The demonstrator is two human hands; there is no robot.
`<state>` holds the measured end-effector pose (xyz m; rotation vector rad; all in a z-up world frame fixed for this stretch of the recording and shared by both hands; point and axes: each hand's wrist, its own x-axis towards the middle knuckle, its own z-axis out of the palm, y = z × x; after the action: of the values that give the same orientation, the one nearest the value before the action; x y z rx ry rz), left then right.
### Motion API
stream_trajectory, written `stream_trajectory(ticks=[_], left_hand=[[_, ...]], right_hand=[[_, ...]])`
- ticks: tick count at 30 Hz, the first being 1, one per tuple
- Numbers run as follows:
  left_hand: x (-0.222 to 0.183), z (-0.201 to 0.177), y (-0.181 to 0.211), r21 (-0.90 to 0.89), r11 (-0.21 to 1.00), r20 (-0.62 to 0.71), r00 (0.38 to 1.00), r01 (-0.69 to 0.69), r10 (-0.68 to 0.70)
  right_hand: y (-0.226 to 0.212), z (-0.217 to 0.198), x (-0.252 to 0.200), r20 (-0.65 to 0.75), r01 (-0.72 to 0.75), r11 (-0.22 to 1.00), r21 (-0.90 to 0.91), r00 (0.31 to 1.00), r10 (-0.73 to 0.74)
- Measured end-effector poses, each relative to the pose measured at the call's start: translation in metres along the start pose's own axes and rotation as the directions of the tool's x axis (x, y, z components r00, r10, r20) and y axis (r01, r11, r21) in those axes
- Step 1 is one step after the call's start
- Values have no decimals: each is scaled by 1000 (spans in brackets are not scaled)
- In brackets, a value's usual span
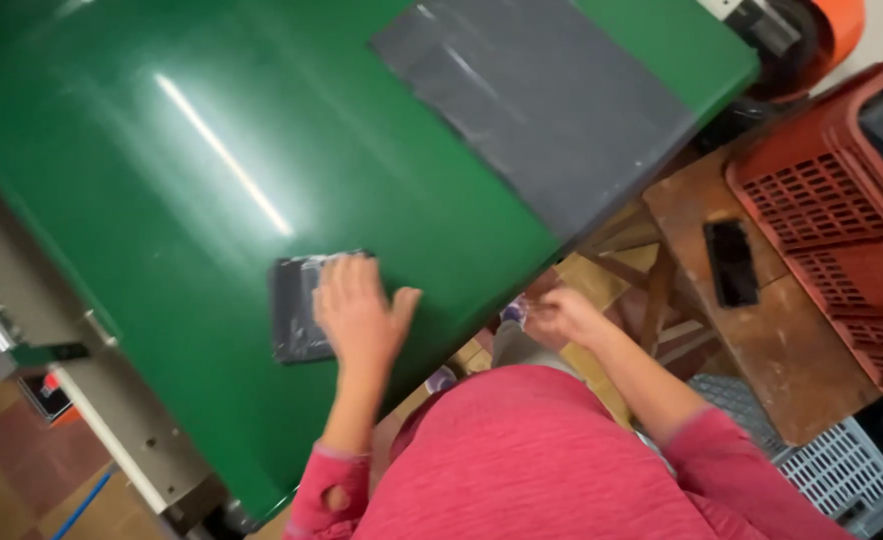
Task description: Folding large black plastic bags into smaller squares and placing them into a storage crate.
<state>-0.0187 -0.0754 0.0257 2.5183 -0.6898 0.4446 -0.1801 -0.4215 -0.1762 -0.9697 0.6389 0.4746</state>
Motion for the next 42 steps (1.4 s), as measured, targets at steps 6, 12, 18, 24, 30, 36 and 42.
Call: stream_trajectory(ticks=[6,12,18,24,30,36,42], left_hand=[[-6,141,142,65,655,170,655,-753,736],[50,169,188,32,545,121,545,-838,830],[112,146,193,-724,574,-55,861,-383,506],[236,182,102,-857,365,164,863,365,-478],[275,264,0,-876,167,249,722,452,-646],[278,263,-6,-755,355,209,716,551,-667],[282,183,44,-417,672,8,742,612,-671]], right_hand=[[-20,-109,65,-497,497,701,511,837,-231],[-24,-154,7,-450,453,664,595,872,-192],[-198,-42,-89,-188,589,720,367,805,-563],[-368,20,-22,476,733,680,17,592,-650],[-444,47,84,397,711,598,-370,703,-590],[-505,52,205,587,544,-321,-775,433,-684],[-538,89,259,554,256,-581,-773,719,-419]])
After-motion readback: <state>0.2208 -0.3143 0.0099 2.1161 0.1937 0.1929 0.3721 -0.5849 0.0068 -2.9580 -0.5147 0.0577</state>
